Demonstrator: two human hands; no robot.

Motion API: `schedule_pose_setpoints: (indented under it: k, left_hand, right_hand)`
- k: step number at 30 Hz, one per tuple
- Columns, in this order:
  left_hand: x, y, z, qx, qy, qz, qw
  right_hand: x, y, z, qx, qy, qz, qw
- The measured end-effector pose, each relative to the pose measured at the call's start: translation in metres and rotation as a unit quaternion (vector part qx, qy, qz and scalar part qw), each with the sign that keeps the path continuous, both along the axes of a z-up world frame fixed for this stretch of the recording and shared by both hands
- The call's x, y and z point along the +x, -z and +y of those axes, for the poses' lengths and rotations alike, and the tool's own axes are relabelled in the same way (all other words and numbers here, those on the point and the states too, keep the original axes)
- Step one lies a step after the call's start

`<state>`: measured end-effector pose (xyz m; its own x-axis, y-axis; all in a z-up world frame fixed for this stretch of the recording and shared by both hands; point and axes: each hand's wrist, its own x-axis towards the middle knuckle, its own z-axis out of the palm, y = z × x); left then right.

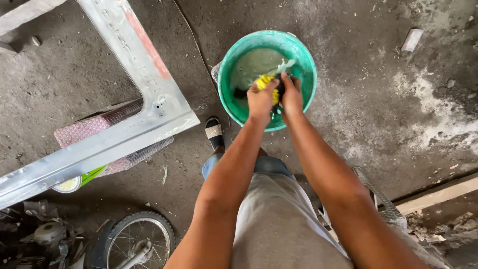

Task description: Using a sanding block and water to sand down the surface of a car body panel.

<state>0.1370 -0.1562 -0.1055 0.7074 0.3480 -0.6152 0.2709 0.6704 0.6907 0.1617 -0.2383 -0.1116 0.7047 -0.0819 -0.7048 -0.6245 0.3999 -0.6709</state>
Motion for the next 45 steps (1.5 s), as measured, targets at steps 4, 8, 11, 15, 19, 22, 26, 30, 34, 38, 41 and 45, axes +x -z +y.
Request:
schedule_pose_setpoints:
  k: [4, 8, 11, 15, 19, 22, 26, 30, 34, 38, 41, 45]
  left_hand:
    - [-0.014, -0.01, -0.024, 0.051, 0.032, -0.047, 0.997]
    - [-0.011, -0.081, -0.009, 0.314, 0.125, 0.06, 0.939]
    - [-0.012, -0.069, -0.009, 0.413, 0.148, 0.097, 0.893]
    - [-0.012, -0.052, -0.006, 0.417, 0.153, 0.072, 0.893]
    - [-0.01, -0.072, 0.003, 0.352, 0.146, 0.064, 0.922]
    - [-0.014, -0.071, 0.006, 0.385, 0.093, 0.038, 0.917]
    - [-0.016, -0.05, 0.017, 0.229, -0.019, 0.007, 0.973]
    - [-0.027, -0.046, 0.043, -0.029, -0.008, 0.017, 0.999]
    - [-0.05, -0.035, 0.086, 0.065, 0.004, 0.013, 0.998]
    - [-0.09, -0.036, 0.16, 0.106, -0.027, -0.017, 0.994]
    - [-0.126, -0.052, 0.229, 0.11, -0.045, -0.004, 0.993]
    - [-0.168, -0.035, 0.298, 0.141, -0.005, -0.045, 0.989]
  right_hand:
    - [-0.005, 0.02, -0.012, 0.209, 0.034, 0.083, 0.974]
    - [-0.028, 0.071, -0.019, -0.06, -0.164, -0.113, 0.978]
    - [-0.03, 0.081, -0.013, 0.018, -0.039, -0.093, 0.995]
    - [-0.02, 0.043, 0.0, 0.13, 0.078, -0.046, 0.987]
    - [-0.008, 0.003, 0.015, 0.111, 0.084, -0.042, 0.989]
    - [-0.005, -0.024, 0.028, 0.085, 0.068, -0.078, 0.991]
    - [-0.008, -0.035, 0.047, -0.015, 0.037, -0.184, 0.982]
    - [-0.019, -0.034, 0.072, -0.126, -0.001, -0.291, 0.948]
    - [-0.036, -0.034, 0.111, -0.129, -0.024, -0.328, 0.935]
    - [-0.062, -0.072, 0.167, -0.085, -0.03, -0.243, 0.966]
    - [-0.09, -0.072, 0.206, 0.016, -0.043, -0.101, 0.994]
    - [-0.137, -0.01, 0.268, 0.141, -0.078, -0.066, 0.985]
